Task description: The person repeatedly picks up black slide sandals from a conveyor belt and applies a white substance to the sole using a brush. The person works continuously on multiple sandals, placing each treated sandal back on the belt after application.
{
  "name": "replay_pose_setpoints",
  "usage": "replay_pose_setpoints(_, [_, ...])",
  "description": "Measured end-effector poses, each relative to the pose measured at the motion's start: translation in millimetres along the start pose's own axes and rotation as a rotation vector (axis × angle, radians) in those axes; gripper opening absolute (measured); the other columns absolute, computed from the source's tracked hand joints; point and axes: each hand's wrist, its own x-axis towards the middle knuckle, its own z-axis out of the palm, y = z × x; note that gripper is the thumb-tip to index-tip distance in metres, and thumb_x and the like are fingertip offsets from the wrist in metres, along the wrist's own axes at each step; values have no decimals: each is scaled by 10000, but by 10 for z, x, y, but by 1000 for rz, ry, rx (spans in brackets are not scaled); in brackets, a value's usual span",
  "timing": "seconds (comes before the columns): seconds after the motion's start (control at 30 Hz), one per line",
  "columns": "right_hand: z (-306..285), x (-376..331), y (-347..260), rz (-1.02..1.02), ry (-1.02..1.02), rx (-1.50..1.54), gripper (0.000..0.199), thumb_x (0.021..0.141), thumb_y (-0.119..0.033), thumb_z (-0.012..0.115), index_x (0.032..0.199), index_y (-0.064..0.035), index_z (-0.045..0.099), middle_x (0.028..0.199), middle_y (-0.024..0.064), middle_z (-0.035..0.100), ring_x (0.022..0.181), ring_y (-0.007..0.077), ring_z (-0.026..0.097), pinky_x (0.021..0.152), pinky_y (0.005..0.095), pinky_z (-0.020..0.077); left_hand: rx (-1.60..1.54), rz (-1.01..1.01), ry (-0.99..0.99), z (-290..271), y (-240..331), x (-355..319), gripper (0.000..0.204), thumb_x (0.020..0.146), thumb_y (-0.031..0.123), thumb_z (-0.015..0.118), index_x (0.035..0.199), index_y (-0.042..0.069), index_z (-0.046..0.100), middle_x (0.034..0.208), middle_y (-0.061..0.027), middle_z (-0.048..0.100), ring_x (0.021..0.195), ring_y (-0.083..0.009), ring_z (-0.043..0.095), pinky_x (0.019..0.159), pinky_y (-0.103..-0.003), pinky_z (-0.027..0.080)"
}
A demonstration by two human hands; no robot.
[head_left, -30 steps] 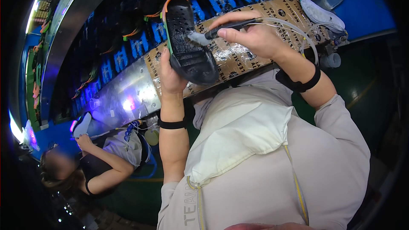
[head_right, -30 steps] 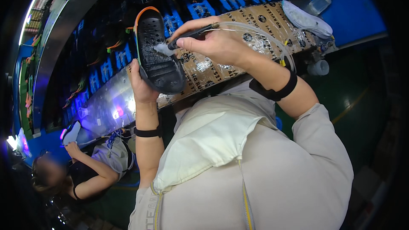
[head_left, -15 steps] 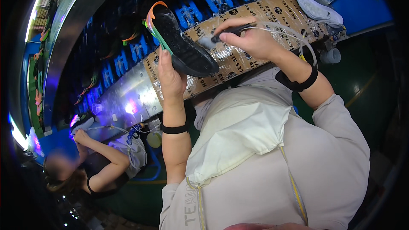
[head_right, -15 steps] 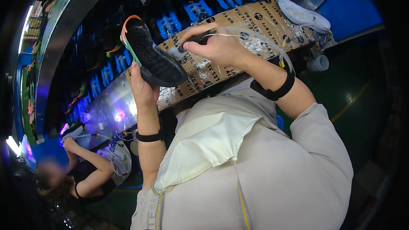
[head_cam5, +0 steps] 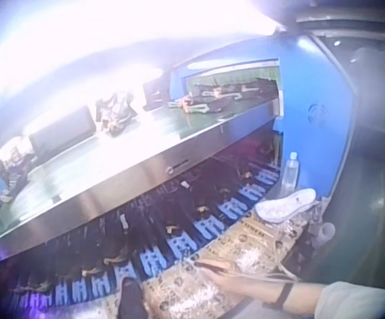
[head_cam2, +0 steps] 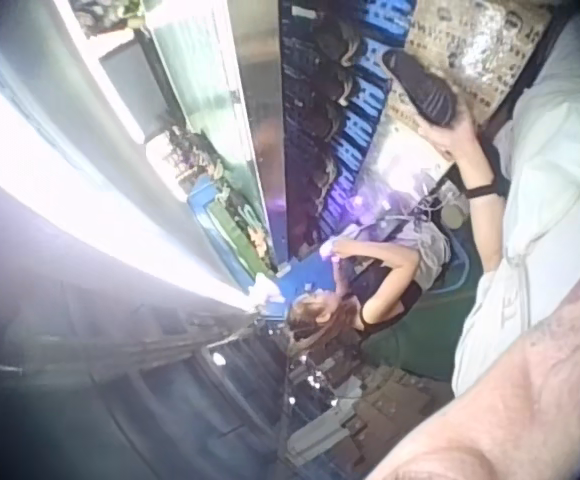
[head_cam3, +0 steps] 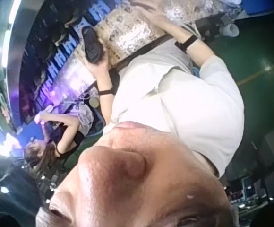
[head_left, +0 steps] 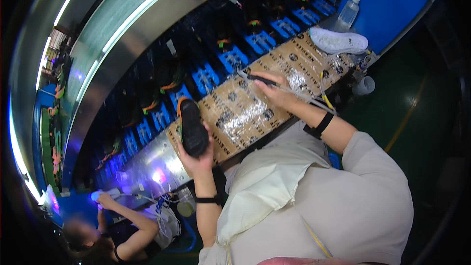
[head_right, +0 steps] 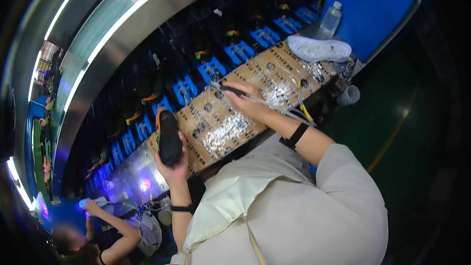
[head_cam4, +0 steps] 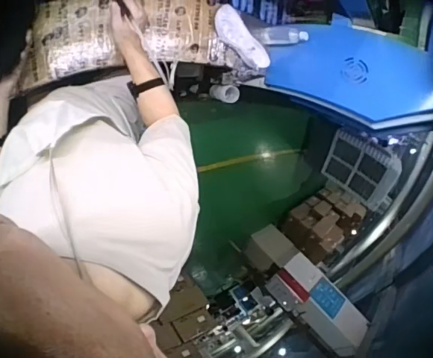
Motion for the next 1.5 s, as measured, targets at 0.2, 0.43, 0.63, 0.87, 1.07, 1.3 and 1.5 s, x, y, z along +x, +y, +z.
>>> replay_pose_setpoints(0.2, [17, -204, 515, 29, 82, 7, 312, 983, -220, 746, 1248, -56, 767, 1144, 167, 773, 1049, 305, 731, 935, 391, 567, 322, -309, -167, 632, -194, -110, 895, 1046, 673, 364, 1619, -15, 373, 1391, -375, 580, 1165, -518, 677, 755, -557, 659])
replay_pose_setpoints(0.43, [2, -195, 365, 31, 35, 1, 293, 959, -195, 755, 1219, -60, 767, 1095, 152, 767, 1001, 327, 731, 890, 393, 570, 579, -349, -793, 3028, -570, 635, 867, 1075, 649, 354, 1563, -64, 442, 1398, -312, 634, 1197, -424, 697, 942, -489, 609])
replay_pose_setpoints(0.63, [1, -193, 322, 19, 48, 3, 286, 952, -164, 760, 1209, -38, 762, 1095, 160, 776, 979, 329, 744, 869, 392, 576, 797, -207, -615, 4163, -1049, 1443, 769, 1147, 475, 448, 1586, -141, 303, 1443, -336, 560, 1269, -500, 638, 1057, -534, 587])
replay_pose_setpoints(0.87, [82, -221, 425, 62, 25, 98, 268, 969, -141, 766, 1206, -16, 763, 1136, 172, 774, 1047, 303, 740, 933, 383, 564, 1944, 778, -688, 3716, -203, 1239, 409, 1100, 291, 619, 1372, -4, 699, 1294, -160, 749, 1176, -252, 722, 1017, -394, 567])
replay_pose_setpoints(1.07, [38, -203, 384, 53, 19, 55, 258, 994, -80, 716, 1227, 25, 745, 1146, 181, 773, 1051, 267, 742, 942, 358, 558, 2435, 1512, -4, 3230, 1853, 1297, 419, 1002, 331, 686, 1256, 4, 747, 1250, -259, 735, 1181, -401, 706, 1049, -472, 547])
replay_pose_setpoints(1.3, [44, -203, 378, 121, -25, 21, 291, 1013, -112, 702, 1264, 34, 725, 1204, 182, 761, 1130, 267, 712, 1010, 369, 529, 2423, 800, 1276, 2530, 4437, 926, 643, 962, 442, 617, 1456, 30, 607, 1520, -323, 532, 1449, -483, 497, 1192, -652, 375])
replay_pose_setpoints(1.5, [32, -185, 438, 123, -87, -12, 317, 1027, -101, 658, 1308, 38, 703, 1264, 186, 741, 1179, 278, 698, 1046, 380, 517, 2450, 731, 1883, 2167, 5660, 387, 637, 969, 275, 541, 1565, 60, 469, 1571, -382, 417, 1470, -602, 399, 1175, -785, 248])
